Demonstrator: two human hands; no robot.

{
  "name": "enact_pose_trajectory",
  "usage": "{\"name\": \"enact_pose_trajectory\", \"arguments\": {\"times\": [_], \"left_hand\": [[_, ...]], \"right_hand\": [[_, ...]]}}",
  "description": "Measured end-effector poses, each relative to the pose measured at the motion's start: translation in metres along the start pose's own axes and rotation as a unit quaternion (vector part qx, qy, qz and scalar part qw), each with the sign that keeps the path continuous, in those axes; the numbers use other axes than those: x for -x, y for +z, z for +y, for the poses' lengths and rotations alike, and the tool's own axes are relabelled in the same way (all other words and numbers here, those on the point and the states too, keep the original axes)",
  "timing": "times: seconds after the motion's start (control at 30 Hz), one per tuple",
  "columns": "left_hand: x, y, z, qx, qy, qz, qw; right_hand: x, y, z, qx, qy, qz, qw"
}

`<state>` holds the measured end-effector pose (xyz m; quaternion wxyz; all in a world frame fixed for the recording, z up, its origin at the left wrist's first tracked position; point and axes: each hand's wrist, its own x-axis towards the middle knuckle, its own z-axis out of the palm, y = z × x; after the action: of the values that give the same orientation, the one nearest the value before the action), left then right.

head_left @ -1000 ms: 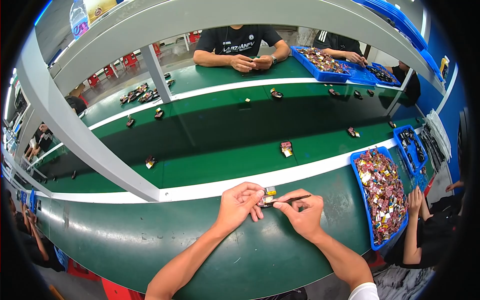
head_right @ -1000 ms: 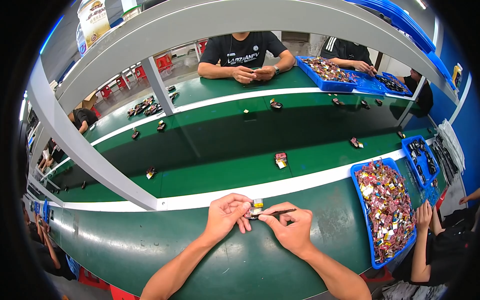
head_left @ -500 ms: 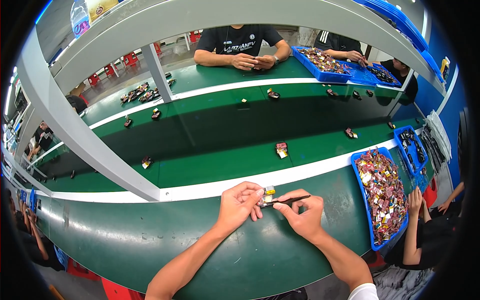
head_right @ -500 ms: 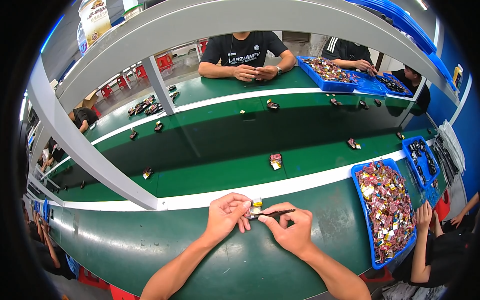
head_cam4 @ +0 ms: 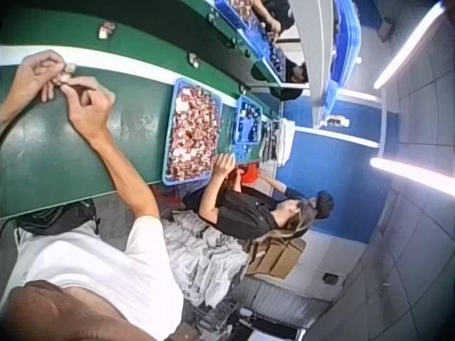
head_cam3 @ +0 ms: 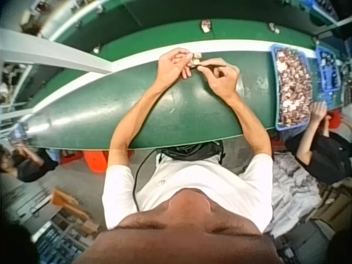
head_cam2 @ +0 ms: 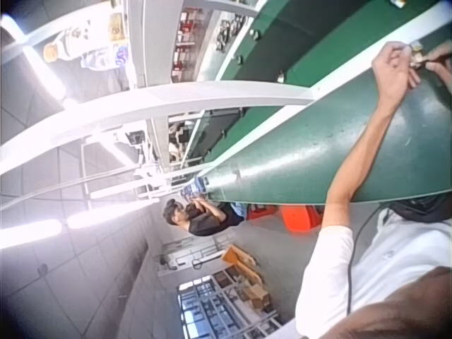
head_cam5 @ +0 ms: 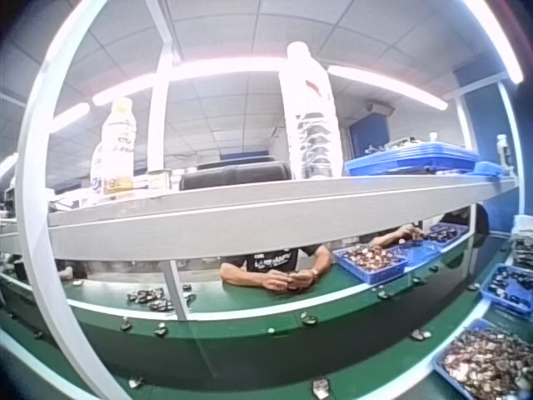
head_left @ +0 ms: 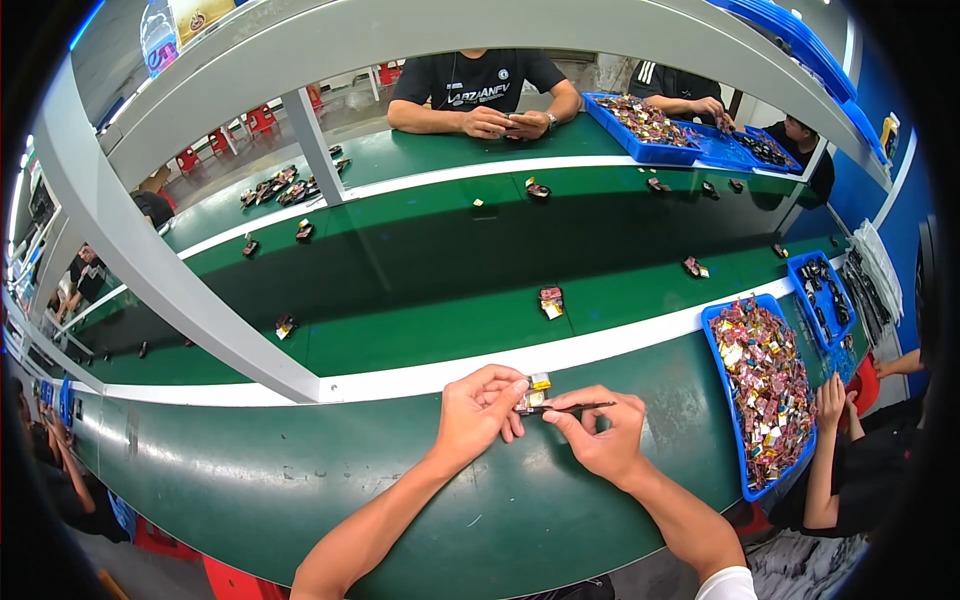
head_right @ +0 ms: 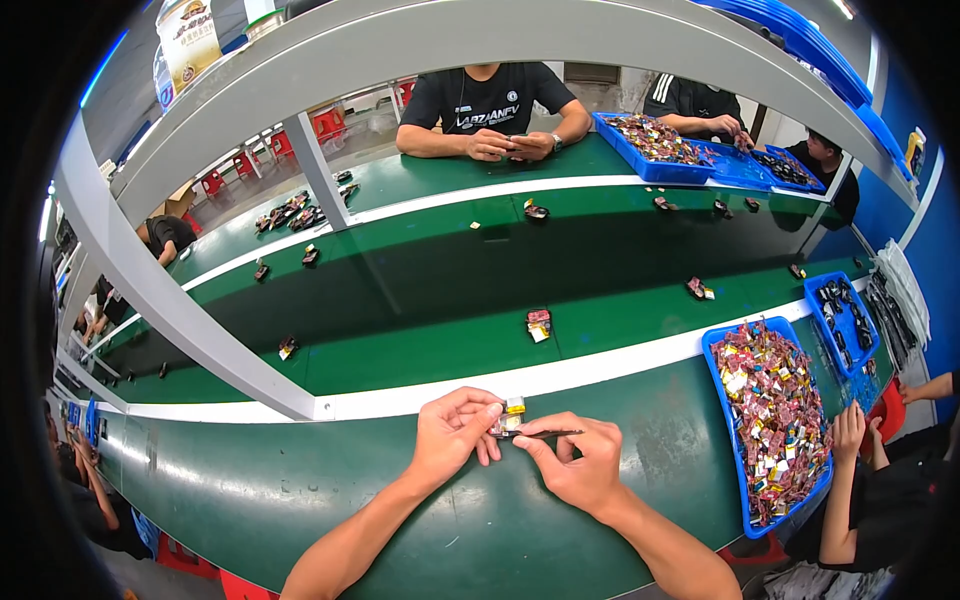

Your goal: Assembling and marking small toy or electronic components on a conveyor belt.

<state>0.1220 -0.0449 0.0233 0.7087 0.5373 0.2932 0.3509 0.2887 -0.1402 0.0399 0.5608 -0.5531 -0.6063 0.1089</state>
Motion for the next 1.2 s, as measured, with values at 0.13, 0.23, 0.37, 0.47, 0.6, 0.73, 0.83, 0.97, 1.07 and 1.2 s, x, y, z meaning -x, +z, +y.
{"name": "enact_pose_trajectory", "arguments": {"times": [0.13,0.23,0.37,0.47,0.6,0.73,0.83,0.97,1.07,1.2], "left_hand": [[0.0014,-0.0014,0.0024,-0.006,0.007,0.034,0.999],[-0.0027,-0.0015,-0.0022,0.007,0.006,0.043,0.999],[-0.0041,0.0012,-0.0027,0.01,0.005,0.039,0.999],[0.0014,-0.0001,0.002,0.004,0.003,0.046,0.999],[0.0007,-0.0001,-0.0005,-0.012,0.006,0.025,1.0],[0.0011,0.0015,-0.0002,-0.012,0.007,0.02,1.0],[0.0025,0.0019,-0.0001,-0.015,0.014,0.013,1.0],[0.0031,0.0022,-0.0002,-0.021,0.021,0.011,1.0],[0.0026,0.0019,0.001,-0.006,0.011,0.015,1.0],[0.0003,0.0028,-0.0001,0.003,-0.009,0.023,1.0]], "right_hand": [[-0.0022,0.0002,-0.0043,-0.001,-0.015,0.019,1.0],[-0.0013,0.0003,-0.0021,-0.004,-0.025,0.029,0.999],[0.0021,0.0011,0.0035,0.019,-0.04,0.019,0.999],[0.0007,0.0037,-0.001,0.016,-0.037,0.015,0.999],[0.0019,0.0033,0.0007,0.017,-0.03,0.012,0.999],[0.0016,0.0031,-0.0006,0.015,-0.013,0.004,1.0],[0.001,0.0032,-0.0029,0.009,-0.007,0.005,1.0],[0.0019,0.0023,-0.0018,0.005,0.015,0.003,1.0],[0.0019,0.0014,-0.001,0.003,0.015,0.004,1.0],[0.0022,0.0012,-0.0013,0.005,0.016,0.006,1.0]]}}
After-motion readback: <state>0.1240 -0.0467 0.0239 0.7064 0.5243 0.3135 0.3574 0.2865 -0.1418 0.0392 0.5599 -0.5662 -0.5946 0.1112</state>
